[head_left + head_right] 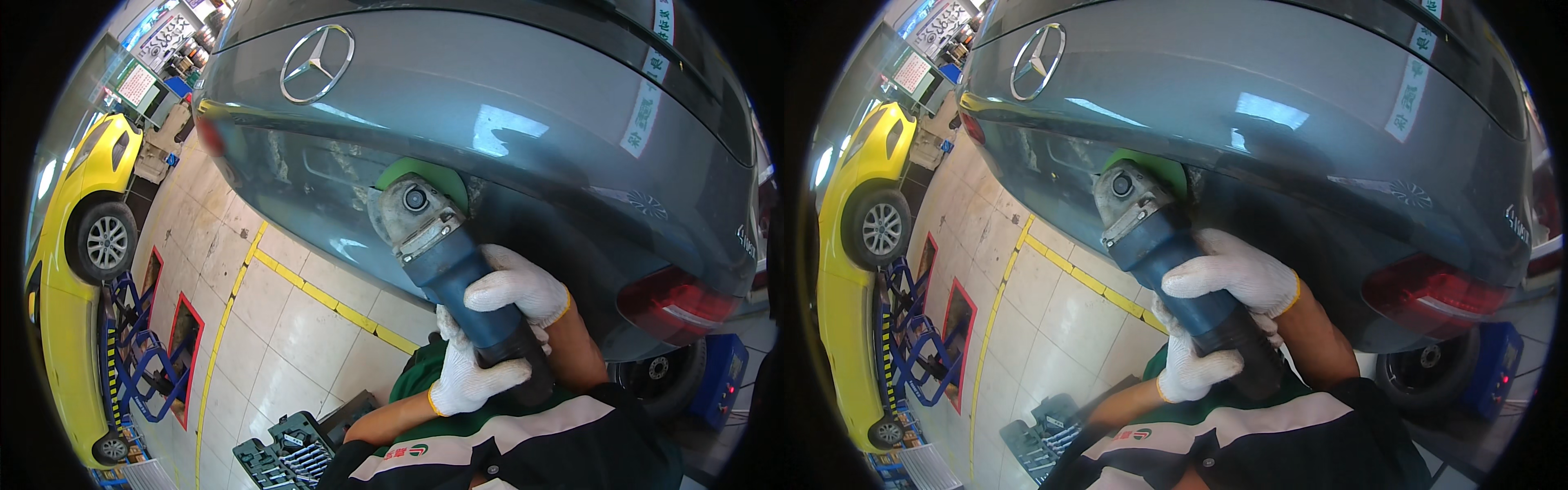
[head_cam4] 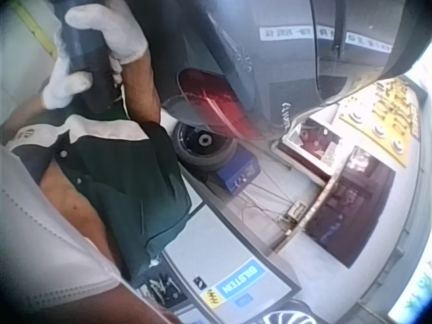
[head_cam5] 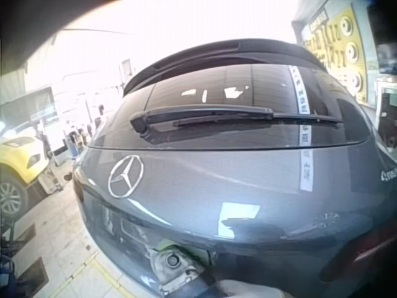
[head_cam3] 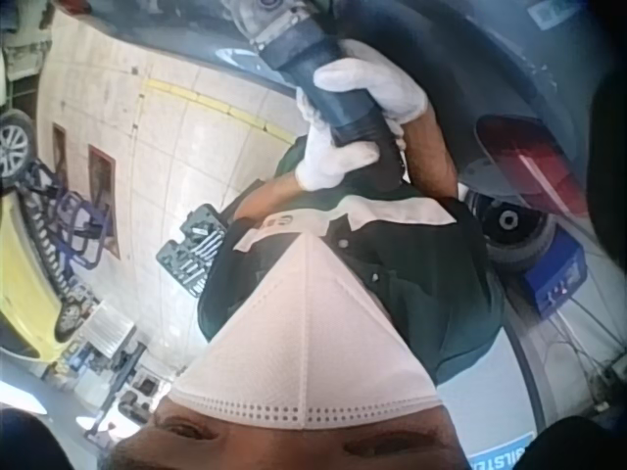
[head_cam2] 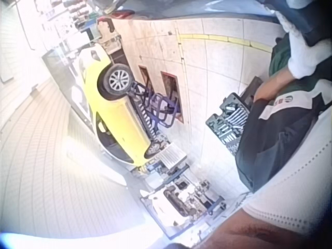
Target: The person uses an angle grinder on the rear bumper of a Mercedes-Benz, creating sparks as they grind the surface. The person holds the tool with both hands and moves it across the bumper area.
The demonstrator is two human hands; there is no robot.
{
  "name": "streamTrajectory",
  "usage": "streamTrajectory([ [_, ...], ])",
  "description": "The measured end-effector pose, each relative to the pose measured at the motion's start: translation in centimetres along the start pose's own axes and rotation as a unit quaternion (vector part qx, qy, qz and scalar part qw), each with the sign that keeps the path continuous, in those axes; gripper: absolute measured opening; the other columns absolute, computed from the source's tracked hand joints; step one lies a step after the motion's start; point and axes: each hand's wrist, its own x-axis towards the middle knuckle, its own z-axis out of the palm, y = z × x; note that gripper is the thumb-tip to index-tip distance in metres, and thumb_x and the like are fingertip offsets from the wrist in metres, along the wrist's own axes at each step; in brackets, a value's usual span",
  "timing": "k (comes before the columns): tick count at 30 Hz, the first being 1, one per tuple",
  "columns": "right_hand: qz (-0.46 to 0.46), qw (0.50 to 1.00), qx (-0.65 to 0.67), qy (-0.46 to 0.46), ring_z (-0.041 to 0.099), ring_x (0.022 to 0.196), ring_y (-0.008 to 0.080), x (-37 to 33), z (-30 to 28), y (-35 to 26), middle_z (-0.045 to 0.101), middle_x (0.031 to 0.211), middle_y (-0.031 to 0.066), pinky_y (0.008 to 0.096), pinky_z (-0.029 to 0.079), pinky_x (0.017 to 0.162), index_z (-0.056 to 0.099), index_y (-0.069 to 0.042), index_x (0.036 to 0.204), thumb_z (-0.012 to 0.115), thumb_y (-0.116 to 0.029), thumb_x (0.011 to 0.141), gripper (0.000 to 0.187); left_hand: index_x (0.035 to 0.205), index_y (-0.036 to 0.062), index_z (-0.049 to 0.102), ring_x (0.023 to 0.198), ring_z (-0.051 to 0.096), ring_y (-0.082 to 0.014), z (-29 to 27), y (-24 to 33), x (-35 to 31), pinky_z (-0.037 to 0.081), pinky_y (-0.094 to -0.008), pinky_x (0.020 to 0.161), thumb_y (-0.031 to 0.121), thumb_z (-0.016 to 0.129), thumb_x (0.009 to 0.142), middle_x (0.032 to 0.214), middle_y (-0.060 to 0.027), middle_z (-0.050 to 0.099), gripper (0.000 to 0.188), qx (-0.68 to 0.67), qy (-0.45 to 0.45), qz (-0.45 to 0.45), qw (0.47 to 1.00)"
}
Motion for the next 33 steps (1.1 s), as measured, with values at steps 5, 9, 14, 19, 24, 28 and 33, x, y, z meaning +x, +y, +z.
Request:
streamTrajectory([
  [5,0.0,1.0,0.008,0.001,0.071,0.081,0.0191,0.0,-0.1,0.1,0.071,0.094,0.0115,0.0316,0.061,0.077,0.063,0.0,0.117,0.078,-0.034,0.09,0.046,0.132,-0.0006,0.058,0.112,0.072,-0.0242,-0.1,0.0,0.0,0.056,-0.0398,0.104,-0.001,0.078,0.083,0.12,-0.0129,0.072,0.052,0.017,0.001,-0.001,1.0],
  [9,-0.003,1.0,0.011,0.006,0.071,0.081,0.019,-0.1,0.1,0.0,0.071,0.094,0.0115,0.0315,0.061,0.076,0.063,0.001,0.117,0.078,-0.034,0.09,0.046,0.131,-0.0006,0.058,0.111,0.072,-0.0242,0.1,-0.1,0.0,0.056,-0.0399,0.103,-0.001,0.077,0.083,0.12,-0.0128,0.072,0.051,0.011,0.011,-0.001,1.0],
  [14,-0.004,1.0,0.015,0.005,0.071,0.08,0.0188,0.1,0.0,0.1,0.071,0.093,0.0115,0.0308,0.06,0.075,0.064,0.001,0.116,0.078,-0.033,0.09,0.045,0.131,-0.0004,0.059,0.112,0.072,-0.0242,0.2,0.3,0.0,0.056,-0.0399,0.103,0.0,0.077,0.084,0.119,-0.0124,0.072,0.05,0.023,0.013,-0.01,1.0],
  [19,0.0,1.0,0.011,0.005,0.071,0.08,0.0183,0.0,0.2,-0.1,0.071,0.093,0.0114,0.0303,0.06,0.075,0.065,0.001,0.115,0.077,-0.034,0.089,0.046,0.133,0.0011,0.058,0.113,0.071,-0.0262,0.1,0.0,0.0,0.055,-0.0415,0.105,0.007,0.08,0.084,0.121,-0.013,0.071,0.053,0.022,0.013,-0.016,1.0],
  [24,-0.002,1.0,0.008,0.016,0.071,0.08,0.0193,-0.2,0.2,0.0,0.071,0.092,0.0115,0.0304,0.06,0.075,0.065,0.001,0.115,0.077,-0.035,0.089,0.047,0.138,0.0018,0.056,0.116,0.069,-0.0321,-0.2,-0.2,-0.1,0.052,-0.0462,0.109,0.015,0.082,0.084,0.124,-0.0157,0.069,0.061,0.035,0.0,-0.024,0.999],
  [28,0.003,1.0,0.001,0.007,0.071,0.08,0.02,0.1,0.0,0.0,0.071,0.092,0.012,0.0306,0.061,0.075,0.065,0.002,0.115,0.078,-0.035,0.089,0.047,0.136,0.0015,0.056,0.115,0.069,-0.0295,-0.4,-0.4,-0.2,0.053,-0.0439,0.108,0.012,0.082,0.083,0.122,-0.0147,0.07,0.06,0.057,0.018,-0.025,0.998],
  [33,-0.003,1.0,0.015,0.003,0.071,0.079,0.0198,0.0,-0.1,0.0,0.072,0.092,0.0125,0.0307,0.06,0.074,0.064,0.002,0.116,0.076,-0.032,0.089,0.045,0.136,0.0019,0.052,0.115,0.066,-0.0234,-0.3,-0.8,-0.4,0.05,-0.0394,0.106,0.013,0.083,0.081,0.12,-0.0109,0.069,0.064,0.072,0.043,-0.025,0.996],
])
